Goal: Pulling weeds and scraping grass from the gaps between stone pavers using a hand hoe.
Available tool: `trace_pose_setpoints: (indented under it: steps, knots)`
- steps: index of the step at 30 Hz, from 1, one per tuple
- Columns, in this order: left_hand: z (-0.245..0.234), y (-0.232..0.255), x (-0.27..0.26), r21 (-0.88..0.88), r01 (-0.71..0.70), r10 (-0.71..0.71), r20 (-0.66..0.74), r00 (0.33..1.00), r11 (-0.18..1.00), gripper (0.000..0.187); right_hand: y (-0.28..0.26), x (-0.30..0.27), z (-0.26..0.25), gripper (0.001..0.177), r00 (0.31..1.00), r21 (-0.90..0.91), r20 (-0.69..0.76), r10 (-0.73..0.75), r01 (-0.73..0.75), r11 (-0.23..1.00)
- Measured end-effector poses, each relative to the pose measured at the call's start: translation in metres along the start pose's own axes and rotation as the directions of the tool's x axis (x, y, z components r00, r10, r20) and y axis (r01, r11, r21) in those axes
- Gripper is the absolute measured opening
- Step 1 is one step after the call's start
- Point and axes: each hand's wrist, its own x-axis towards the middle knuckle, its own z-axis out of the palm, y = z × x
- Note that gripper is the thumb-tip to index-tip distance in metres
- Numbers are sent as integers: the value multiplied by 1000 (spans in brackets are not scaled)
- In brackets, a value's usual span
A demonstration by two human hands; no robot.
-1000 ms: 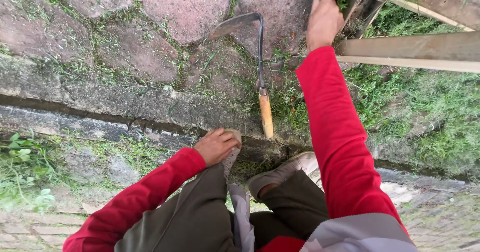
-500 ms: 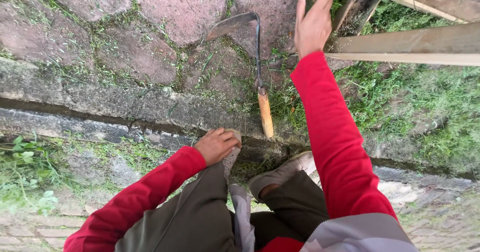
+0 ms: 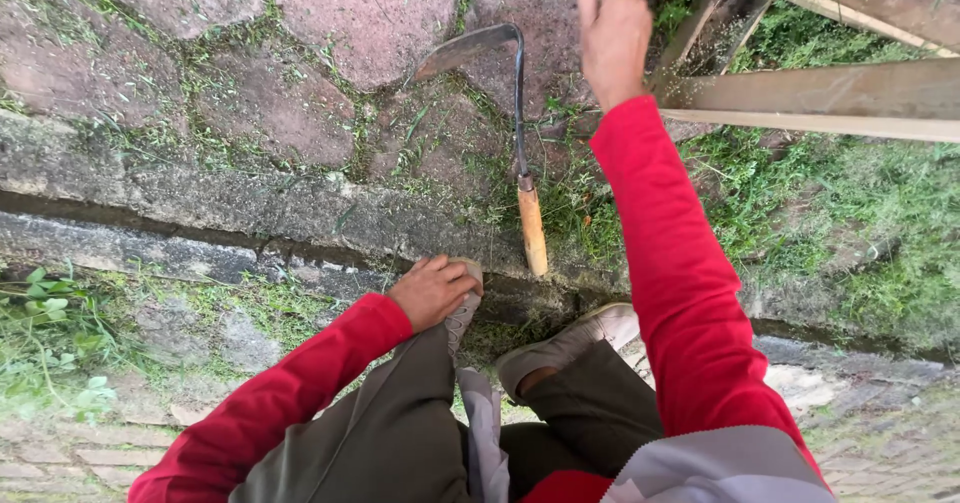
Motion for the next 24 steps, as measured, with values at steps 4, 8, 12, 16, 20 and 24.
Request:
trace_pose_setpoints:
  steps: [4, 8, 12, 16, 20, 24]
  knots:
    - [3, -3, 2, 68, -26, 24, 19, 1000, 997, 19, 12, -13, -6, 21, 987, -290, 110, -115, 142, 947]
    - [7, -6, 2, 73, -33, 33, 4, 999, 997, 20, 73, 1, 3, 48, 987, -832, 155, -42, 153, 533]
    - [1, -1, 3, 72, -13, 11, 36, 999, 997, 20, 70, 9, -11, 50, 974, -911, 221, -44, 222, 347]
    - [-2, 1, 1, 56, -7, 5, 34, 999, 998, 21, 79, 15, -14, 61, 954, -950, 270, 134, 241, 196]
    - [0, -1, 0, 61, -11, 10, 15, 1000, 998, 21, 90, 18, -5, 50, 884, -924, 286, 371, 151, 352]
    - [0, 1, 0, 58, -14, 14, 5, 1000, 998, 22, 105, 20, 6, 46, 858, -931, 353, 373, 282, 232]
